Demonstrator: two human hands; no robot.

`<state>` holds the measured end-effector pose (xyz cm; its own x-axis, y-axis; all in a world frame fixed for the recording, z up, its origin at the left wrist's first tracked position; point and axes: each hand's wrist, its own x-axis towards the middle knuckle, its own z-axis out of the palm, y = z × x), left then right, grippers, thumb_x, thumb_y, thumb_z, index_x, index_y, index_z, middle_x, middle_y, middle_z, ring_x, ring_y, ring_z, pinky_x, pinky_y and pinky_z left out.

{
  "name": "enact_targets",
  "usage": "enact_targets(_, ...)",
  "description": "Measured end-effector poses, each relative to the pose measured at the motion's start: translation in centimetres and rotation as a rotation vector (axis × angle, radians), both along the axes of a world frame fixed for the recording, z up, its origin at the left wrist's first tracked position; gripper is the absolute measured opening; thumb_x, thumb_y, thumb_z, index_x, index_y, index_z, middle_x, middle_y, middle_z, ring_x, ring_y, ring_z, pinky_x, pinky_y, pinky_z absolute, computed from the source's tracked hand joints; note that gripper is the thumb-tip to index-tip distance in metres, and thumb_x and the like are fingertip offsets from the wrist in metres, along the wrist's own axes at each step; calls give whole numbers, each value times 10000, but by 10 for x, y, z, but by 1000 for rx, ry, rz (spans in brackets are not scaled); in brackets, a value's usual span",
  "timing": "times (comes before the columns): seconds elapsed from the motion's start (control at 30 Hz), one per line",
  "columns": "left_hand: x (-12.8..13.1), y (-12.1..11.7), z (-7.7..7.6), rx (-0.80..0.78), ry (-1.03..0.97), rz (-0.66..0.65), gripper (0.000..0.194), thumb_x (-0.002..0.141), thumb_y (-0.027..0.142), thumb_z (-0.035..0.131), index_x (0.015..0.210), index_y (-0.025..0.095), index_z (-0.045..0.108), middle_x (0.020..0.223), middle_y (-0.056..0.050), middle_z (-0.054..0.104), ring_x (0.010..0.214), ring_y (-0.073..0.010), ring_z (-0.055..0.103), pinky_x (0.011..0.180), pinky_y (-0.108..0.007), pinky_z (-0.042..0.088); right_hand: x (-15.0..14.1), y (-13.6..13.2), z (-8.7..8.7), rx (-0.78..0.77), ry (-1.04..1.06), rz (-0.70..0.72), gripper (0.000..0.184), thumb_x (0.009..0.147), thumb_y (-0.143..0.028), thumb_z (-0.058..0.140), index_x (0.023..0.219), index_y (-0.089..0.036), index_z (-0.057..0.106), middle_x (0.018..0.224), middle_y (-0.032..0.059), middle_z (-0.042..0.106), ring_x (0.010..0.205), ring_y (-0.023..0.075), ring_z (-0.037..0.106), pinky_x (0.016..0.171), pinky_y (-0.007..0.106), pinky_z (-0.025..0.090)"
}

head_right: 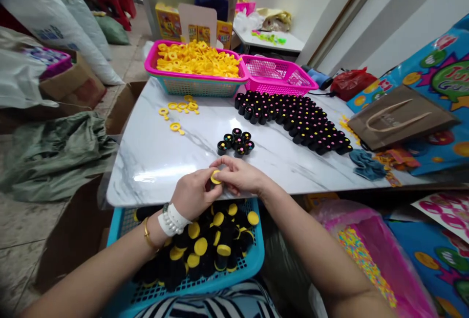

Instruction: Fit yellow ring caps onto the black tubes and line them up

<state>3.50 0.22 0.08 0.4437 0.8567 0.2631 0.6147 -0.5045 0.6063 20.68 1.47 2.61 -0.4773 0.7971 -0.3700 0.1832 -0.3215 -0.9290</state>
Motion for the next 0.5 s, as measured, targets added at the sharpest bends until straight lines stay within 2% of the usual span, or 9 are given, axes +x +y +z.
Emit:
enact_targets(0.07,-1,4,0,-30,3,-41,151,813,236,579,915,154,653,789,-44,667,704,-171,608,665,-279,464,-2,-4,0,47,-54,-18,340,896,-381,532,1176,-194,480,438,-115,473,313,77,395,331,162,337)
enact_targets(0.13,-5,5,2,-63,9,-97,140,816,244,596,904,155,658,792,-41,669,712,-171,611,669,-277,467,-5,-13,1,138,-139,-34,405,867,-406,572,1205,-203,481,488,-102,490,349,85,430,351,175,349)
enact_targets(0.23,-17,-3,9,-65,58,-178,164,824,280,617,925,158,662,793,-40,640,724,-178,606,665,-281,465,-12,-44,3,384,-333,-112,364,778,-321,675,1113,-209,585,574,-75,503,470,86,469,447,189,370)
enact_targets(0.3,-28,-14,13,-67,115,-292,202,824,340,640,939,175,668,799,-36,617,739,-183,602,659,-281,464,-17,-71,0,516,-427,-140,317,766,-256,668,1077,-208,627,591,-66,504,508,85,461,498,202,370)
enact_targets(0.4,-40,-30,16,-104,172,-494,190,844,372,637,895,194,684,795,-30,604,756,-174,598,666,-268,466,-20,-108,-11,521,-417,-125,380,791,-263,649,1162,-192,615,579,-65,487,483,82,430,489,213,353)
enact_targets(0.5,-42,-41,12,-158,106,-532,167,860,329,631,934,191,690,872,-42,623,802,-167,607,716,-271,489,-20,-126,-19,426,-327,-227,380,830,-310,636,1188,-182,615,631,-41,517,494,81,434,471,210,351)
